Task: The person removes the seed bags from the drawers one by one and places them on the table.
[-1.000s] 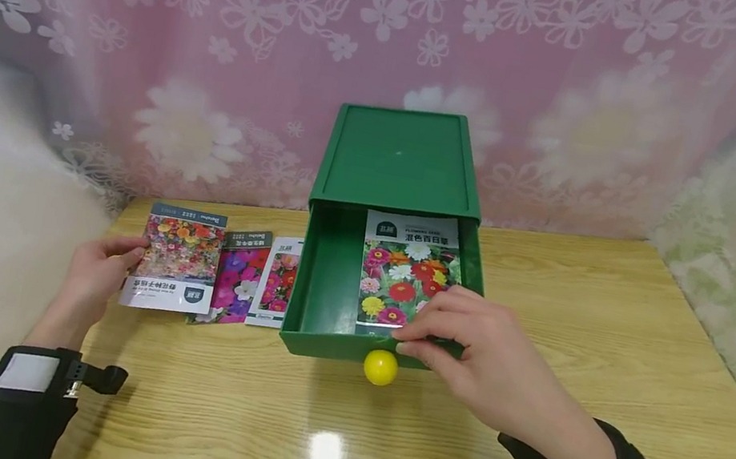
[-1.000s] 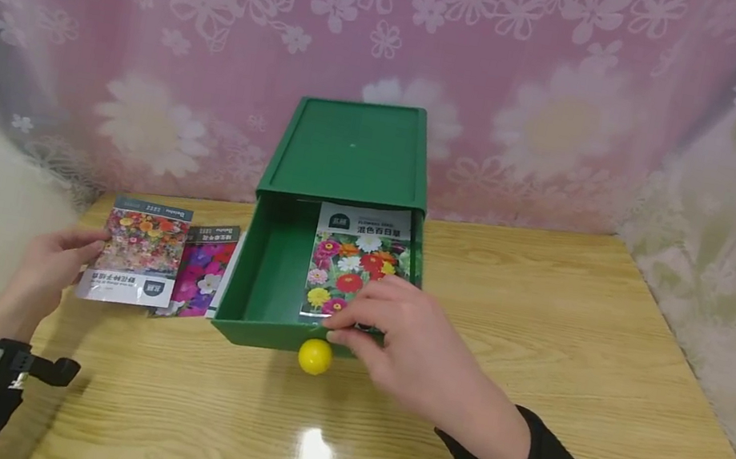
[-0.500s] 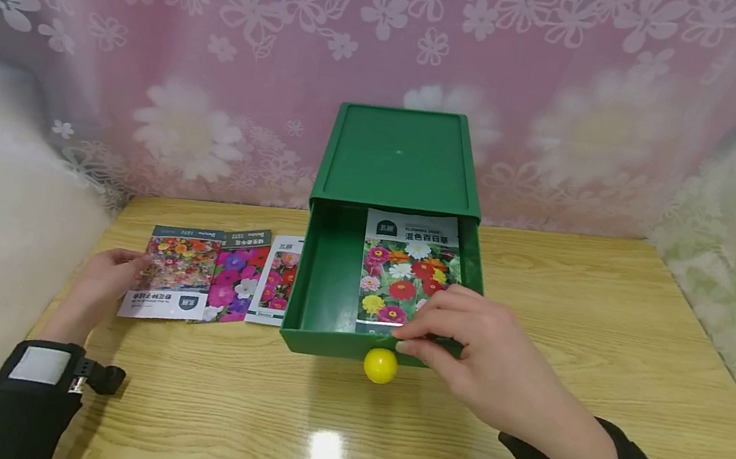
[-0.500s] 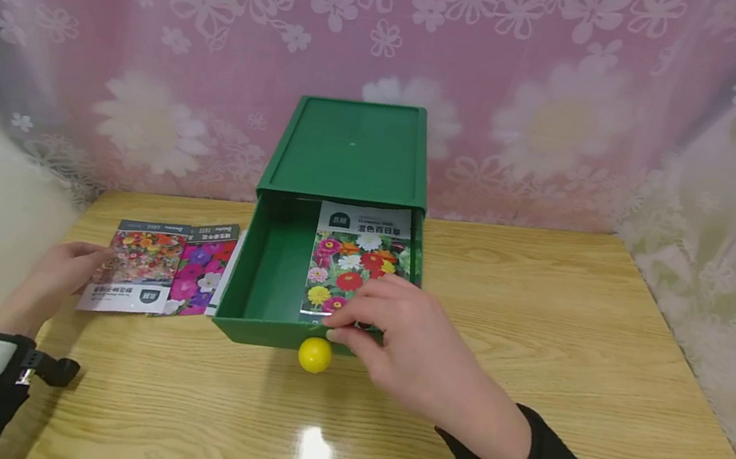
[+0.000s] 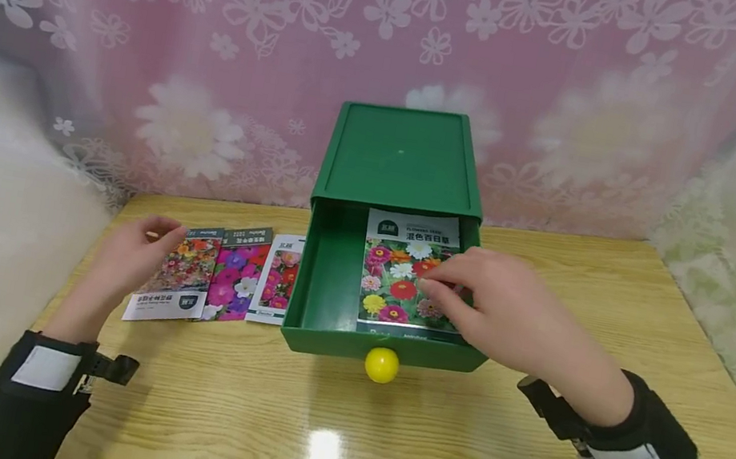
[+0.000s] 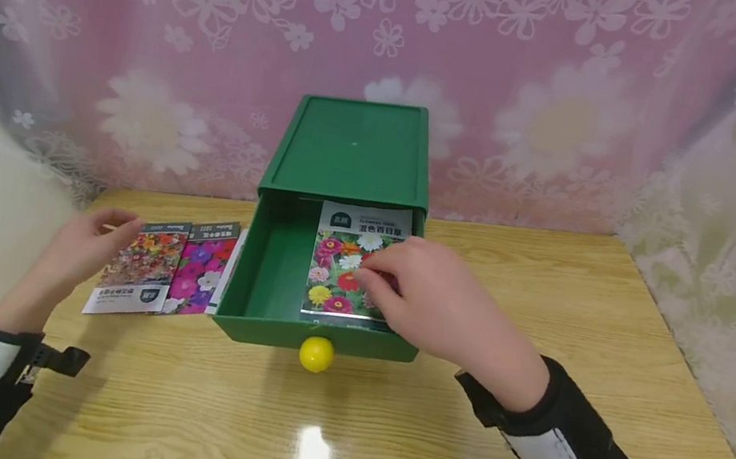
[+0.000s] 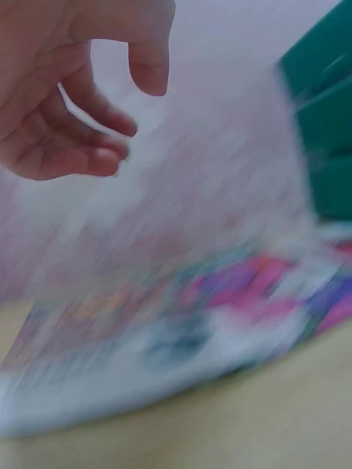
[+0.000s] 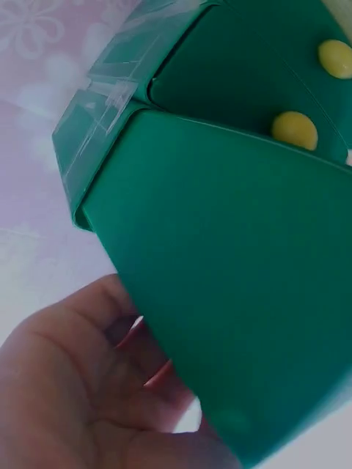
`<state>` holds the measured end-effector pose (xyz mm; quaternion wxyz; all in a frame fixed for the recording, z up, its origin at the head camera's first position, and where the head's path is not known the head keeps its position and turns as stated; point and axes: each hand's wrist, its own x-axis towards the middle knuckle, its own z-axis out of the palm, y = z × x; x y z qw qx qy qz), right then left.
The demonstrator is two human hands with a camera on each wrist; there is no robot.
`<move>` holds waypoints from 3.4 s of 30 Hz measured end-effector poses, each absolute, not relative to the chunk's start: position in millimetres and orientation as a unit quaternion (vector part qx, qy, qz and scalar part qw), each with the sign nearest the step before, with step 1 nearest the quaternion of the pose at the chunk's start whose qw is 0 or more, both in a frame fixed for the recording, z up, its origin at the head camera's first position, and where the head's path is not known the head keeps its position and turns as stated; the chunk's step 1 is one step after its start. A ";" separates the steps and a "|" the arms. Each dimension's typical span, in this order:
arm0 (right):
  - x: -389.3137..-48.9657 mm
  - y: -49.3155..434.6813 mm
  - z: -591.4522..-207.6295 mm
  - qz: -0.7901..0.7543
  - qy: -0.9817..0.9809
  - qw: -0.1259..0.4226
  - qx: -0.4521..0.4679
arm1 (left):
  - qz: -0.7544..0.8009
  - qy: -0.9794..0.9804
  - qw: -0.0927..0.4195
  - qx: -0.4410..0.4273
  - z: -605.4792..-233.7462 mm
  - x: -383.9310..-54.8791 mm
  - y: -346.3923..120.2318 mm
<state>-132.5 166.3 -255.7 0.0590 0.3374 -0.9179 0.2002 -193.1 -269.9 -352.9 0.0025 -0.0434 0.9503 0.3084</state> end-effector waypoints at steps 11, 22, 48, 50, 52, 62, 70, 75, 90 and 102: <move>-153.0 139.5 -257.6 0.144 -0.905 -0.044 0.399 | 0.298 0.906 -0.154 0.258 -275.8 -164.8 -150.1; -150.8 146.1 -260.5 0.044 -0.939 0.062 0.336 | 0.177 0.881 -0.087 0.430 -264.8 -172.0 -102.1; -151.6 152.6 -273.6 0.152 -0.936 0.125 0.292 | -0.005 0.910 -0.123 0.397 -266.7 -166.5 -82.6; -151.5 153.5 -273.2 0.198 -0.930 0.118 0.287 | -0.005 0.910 -0.123 0.396 -267.4 -166.4 -82.0; -151.6 155.1 -272.9 0.247 -0.923 0.102 0.277 | -0.005 0.910 -0.126 0.396 -268.7 -166.3 -81.3; -154.9 169.0 -269.4 0.470 -0.863 0.022 0.181 | 0.032 0.903 -0.126 0.409 -269.0 -165.2 -80.9; -149.8 175.5 -266.5 0.535 -0.834 -0.008 0.137 | 0.081 0.918 -0.101 0.374 -263.7 -163.4 -80.5; -140.9 183.0 -264.9 0.500 -0.856 -0.002 0.133 | 0.140 0.925 -0.100 0.338 -259.7 -160.9 -81.3; -111.8 179.6 -269.1 0.494 -0.842 0.033 0.216 | 0.324 0.909 -0.083 0.247 -257.5 -136.9 -98.0; -101.9 172.4 -278.3 0.438 -0.834 0.068 0.329 | 0.468 0.859 -0.068 0.195 -261.3 -123.5 -126.0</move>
